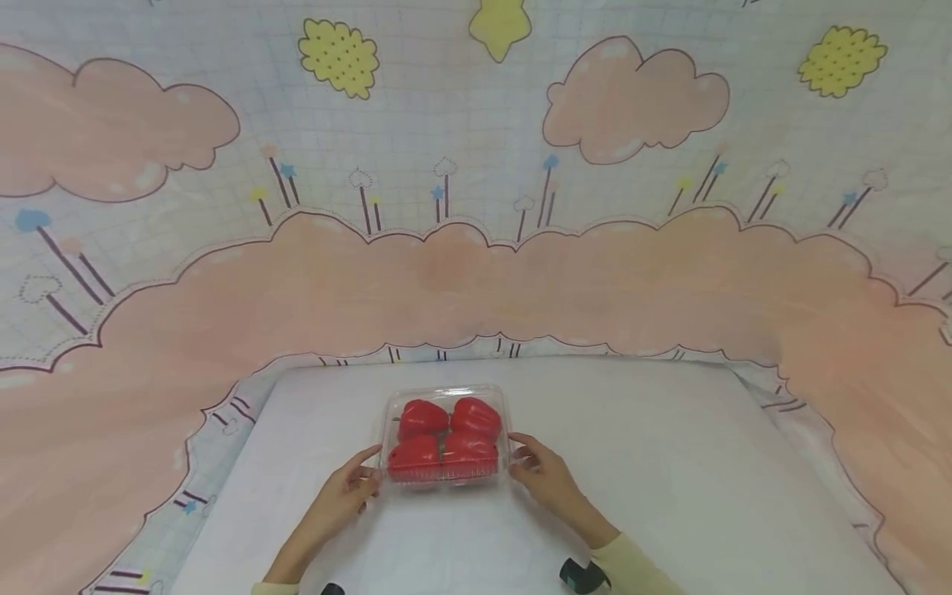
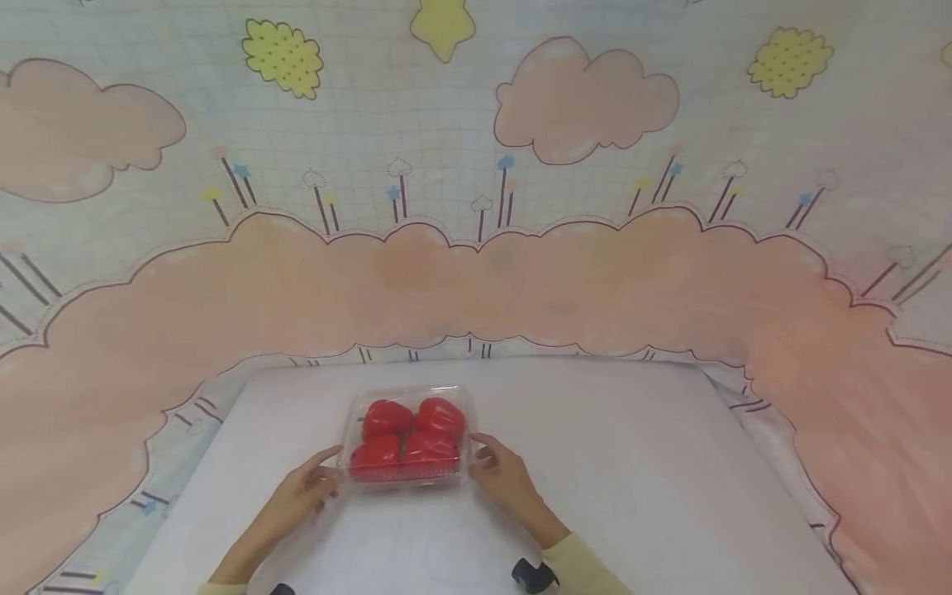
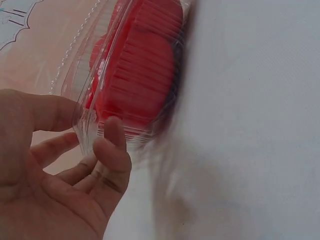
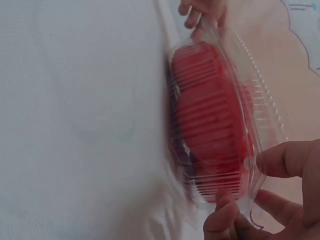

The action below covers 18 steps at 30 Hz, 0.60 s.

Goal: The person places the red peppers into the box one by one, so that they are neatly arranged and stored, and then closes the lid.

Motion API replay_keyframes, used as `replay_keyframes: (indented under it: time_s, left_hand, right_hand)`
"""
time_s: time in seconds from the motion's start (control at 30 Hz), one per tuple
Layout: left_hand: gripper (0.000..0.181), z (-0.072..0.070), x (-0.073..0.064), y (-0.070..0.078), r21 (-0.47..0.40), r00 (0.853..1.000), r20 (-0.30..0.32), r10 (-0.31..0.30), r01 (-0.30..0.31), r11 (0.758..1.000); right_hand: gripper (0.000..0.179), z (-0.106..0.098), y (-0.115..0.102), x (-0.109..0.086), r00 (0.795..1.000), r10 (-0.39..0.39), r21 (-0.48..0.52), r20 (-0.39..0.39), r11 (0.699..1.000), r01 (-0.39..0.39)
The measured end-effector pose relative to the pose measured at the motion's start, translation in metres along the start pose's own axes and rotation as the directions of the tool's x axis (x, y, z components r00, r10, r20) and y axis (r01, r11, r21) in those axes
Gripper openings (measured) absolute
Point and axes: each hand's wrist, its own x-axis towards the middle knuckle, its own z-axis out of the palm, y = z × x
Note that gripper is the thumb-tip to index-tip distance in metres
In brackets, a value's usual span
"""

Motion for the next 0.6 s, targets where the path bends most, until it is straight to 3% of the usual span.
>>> replay_keyframes:
  time_s: [0.17, 0.27, 0.47, 0.6]
  left_hand:
    - [0.055, 0.0006, 0.0010, -0.0015, -0.064, 0.999, 0.033, 0.031, -0.029, 0.998]
    - [0.053, 0.0034, 0.0023, -0.0016, -0.084, 0.999, 0.011, 0.039, -0.038, 0.996]
    - [0.051, 0.0081, 0.0042, -0.0009, -0.116, 0.999, -0.051, 0.015, -0.021, 0.993]
    - [0.051, 0.0083, 0.0026, -0.0011, -0.139, 0.997, -0.080, -0.007, -0.004, 0.990]
  right_hand:
    - [0.050, -0.0036, -0.0001, 0.0014, 0.997, 0.039, 0.061, 0.063, 0.997, -0.043]
    - [0.052, -0.0043, 0.0011, 0.0026, 0.993, 0.059, 0.114, 0.106, 0.991, -0.071]
    - [0.053, -0.0068, -0.0008, 0.0039, 0.987, 0.019, 0.244, 0.159, 0.968, -0.058]
    - [0.054, -0.0070, -0.0026, 0.0046, 0.981, 0.015, 0.278, 0.196, 0.958, -0.070]
